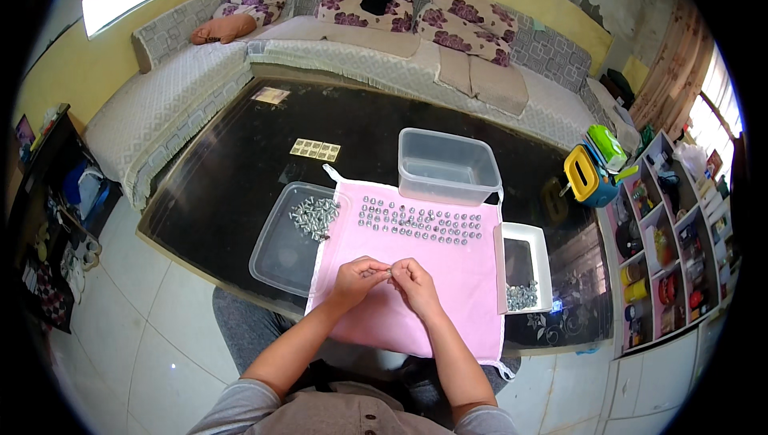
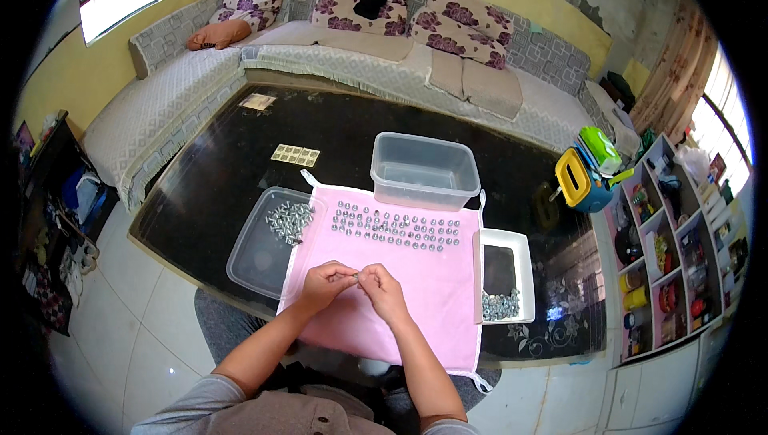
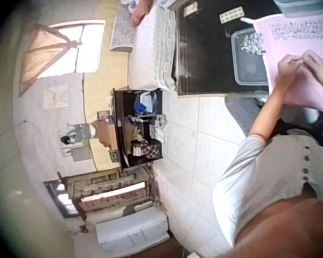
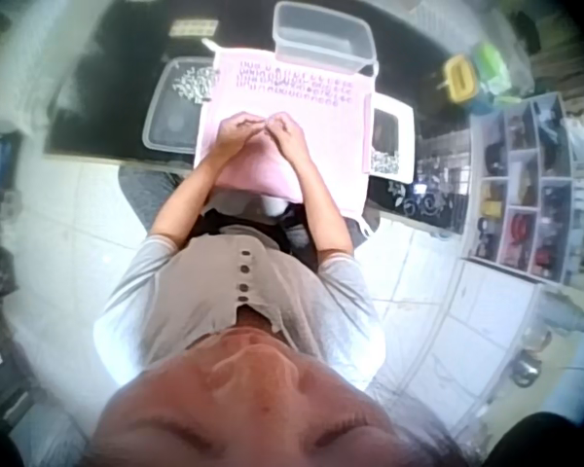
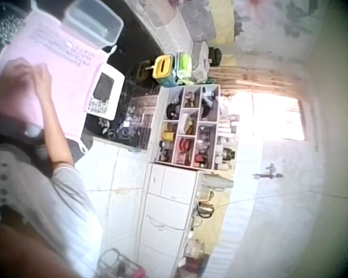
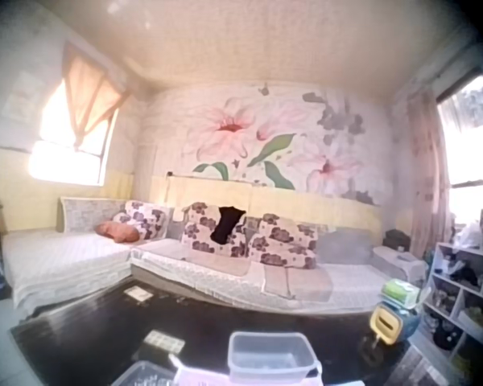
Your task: The person is assembling small metal components by hand on a coffee table. They pick up small silver parts and join them together before placing the finished assemblies onto a pink foam mat.
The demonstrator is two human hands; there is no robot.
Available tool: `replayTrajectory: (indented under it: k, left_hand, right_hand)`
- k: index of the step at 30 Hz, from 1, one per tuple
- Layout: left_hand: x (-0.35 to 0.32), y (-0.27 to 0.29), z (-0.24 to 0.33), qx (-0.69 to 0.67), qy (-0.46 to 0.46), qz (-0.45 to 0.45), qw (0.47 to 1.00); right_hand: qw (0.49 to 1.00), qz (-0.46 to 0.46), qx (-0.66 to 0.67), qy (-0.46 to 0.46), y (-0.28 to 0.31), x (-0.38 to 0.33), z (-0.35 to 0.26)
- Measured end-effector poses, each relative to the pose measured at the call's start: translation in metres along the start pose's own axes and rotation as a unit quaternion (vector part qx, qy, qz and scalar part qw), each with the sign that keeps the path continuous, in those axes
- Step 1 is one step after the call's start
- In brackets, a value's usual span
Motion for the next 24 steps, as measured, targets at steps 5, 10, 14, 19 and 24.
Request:
replayTrajectory:
  k: [5,10,14,19,24]
  left_hand:
    - [0.0,-0.001,0.003,0.005,0.003,-0.003,1.0]
    - [-0.001,0.003,-0.001,-0.007,0.009,0.007,1.0]
    - [0.0,0.001,-0.002,-0.024,0.004,-0.002,1.0]
    - [0.0,0.0,0.0,-0.026,0.029,-0.015,0.999]
    - [0.0,0.002,-0.005,-0.046,0.026,-0.008,0.999]
  right_hand:
    - [0.995,-0.064,-0.035,-0.061,0.002,0.006,0.006]
    - [0.997,-0.043,-0.013,-0.056,0.001,0.001,-0.011]
    - [0.998,-0.031,0.01,-0.049,-0.002,-0.002,-0.012]
    - [0.989,-0.085,-0.056,-0.109,0.002,0.005,-0.001]
    - [0.994,-0.037,0.029,-0.096,0.0,0.0,-0.013]
Point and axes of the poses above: each hand's wrist, its own x-axis towards the middle knuckle, its own y-axis out of the back of the hand, z = x × y, the point moved 3 cm from there along x, towards the middle knuckle, and after that the axes turned 3 degrees about -x, right-handed, at the moved point
